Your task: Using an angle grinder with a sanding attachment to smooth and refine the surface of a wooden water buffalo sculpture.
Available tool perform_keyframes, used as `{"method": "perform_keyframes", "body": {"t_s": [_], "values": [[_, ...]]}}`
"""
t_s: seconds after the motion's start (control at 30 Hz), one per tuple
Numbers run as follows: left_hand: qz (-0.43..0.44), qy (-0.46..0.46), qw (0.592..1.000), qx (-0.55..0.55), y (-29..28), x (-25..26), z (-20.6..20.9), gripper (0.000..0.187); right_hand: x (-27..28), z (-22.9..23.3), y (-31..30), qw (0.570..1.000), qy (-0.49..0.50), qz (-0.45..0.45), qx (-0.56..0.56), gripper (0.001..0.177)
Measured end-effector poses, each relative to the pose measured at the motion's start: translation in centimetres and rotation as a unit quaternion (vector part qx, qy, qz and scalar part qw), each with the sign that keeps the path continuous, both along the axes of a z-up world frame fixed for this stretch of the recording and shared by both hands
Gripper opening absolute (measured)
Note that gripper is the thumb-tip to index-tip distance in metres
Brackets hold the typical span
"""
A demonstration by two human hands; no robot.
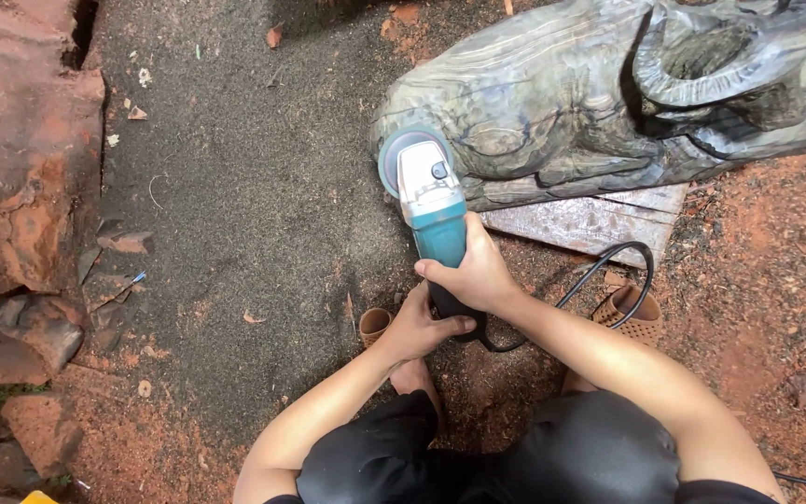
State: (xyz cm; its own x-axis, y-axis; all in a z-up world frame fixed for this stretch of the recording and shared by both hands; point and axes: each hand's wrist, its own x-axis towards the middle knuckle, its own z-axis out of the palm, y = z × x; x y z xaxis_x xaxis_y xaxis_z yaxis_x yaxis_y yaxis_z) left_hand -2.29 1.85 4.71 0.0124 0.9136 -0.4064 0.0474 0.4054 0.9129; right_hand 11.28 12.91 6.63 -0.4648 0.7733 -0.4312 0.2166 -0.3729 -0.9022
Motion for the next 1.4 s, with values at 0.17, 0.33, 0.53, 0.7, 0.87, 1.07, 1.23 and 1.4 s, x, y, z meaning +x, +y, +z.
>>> {"method": "perform_keyframes", "body": {"t_s": [0.17, 0.33, 0.53, 0.7, 0.87, 1.07, 1.23, 1.4], "values": [[0.026, -0.014, 0.999, -0.024, -0.3, -0.2, -0.6, 0.057, 0.2, -1.0, -0.4, 1.000, -0.003, -0.001, 0.007, 0.088], [0.157, -0.158, 0.973, -0.064, 1.0, 0.1, 1.9, 0.047, 0.5, -0.1, -0.8, 1.000, 0.013, 0.004, 0.003, 0.091], [0.182, -0.195, 0.963, -0.024, 2.3, 0.6, 0.7, 0.065, 0.3, -1.1, -1.0, 1.000, -0.015, -0.011, 0.015, 0.093], [0.239, -0.145, 0.960, 0.011, 3.5, 1.9, 3.2, 0.037, 0.6, -0.9, -1.1, 0.999, -0.018, -0.018, 0.028, 0.085], [0.230, -0.129, 0.964, 0.008, 3.8, 2.1, 3.9, 0.033, 0.7, -1.3, -1.2, 0.999, -0.017, -0.026, 0.038, 0.085], [0.226, -0.106, 0.968, 0.020, 3.6, 2.4, 3.5, 0.032, 0.8, -2.2, -1.6, 0.999, -0.006, -0.033, 0.040, 0.084], [0.217, -0.091, 0.971, 0.028, 3.1, 2.2, 1.9, 0.032, 0.8, -2.4, -1.6, 0.997, 0.002, -0.044, 0.058, 0.081], [0.225, -0.077, 0.971, 0.025, 2.3, 2.2, -0.2, 0.029, 0.7, -4.4, -2.6, 0.992, 0.051, -0.070, 0.090, 0.077]]}}
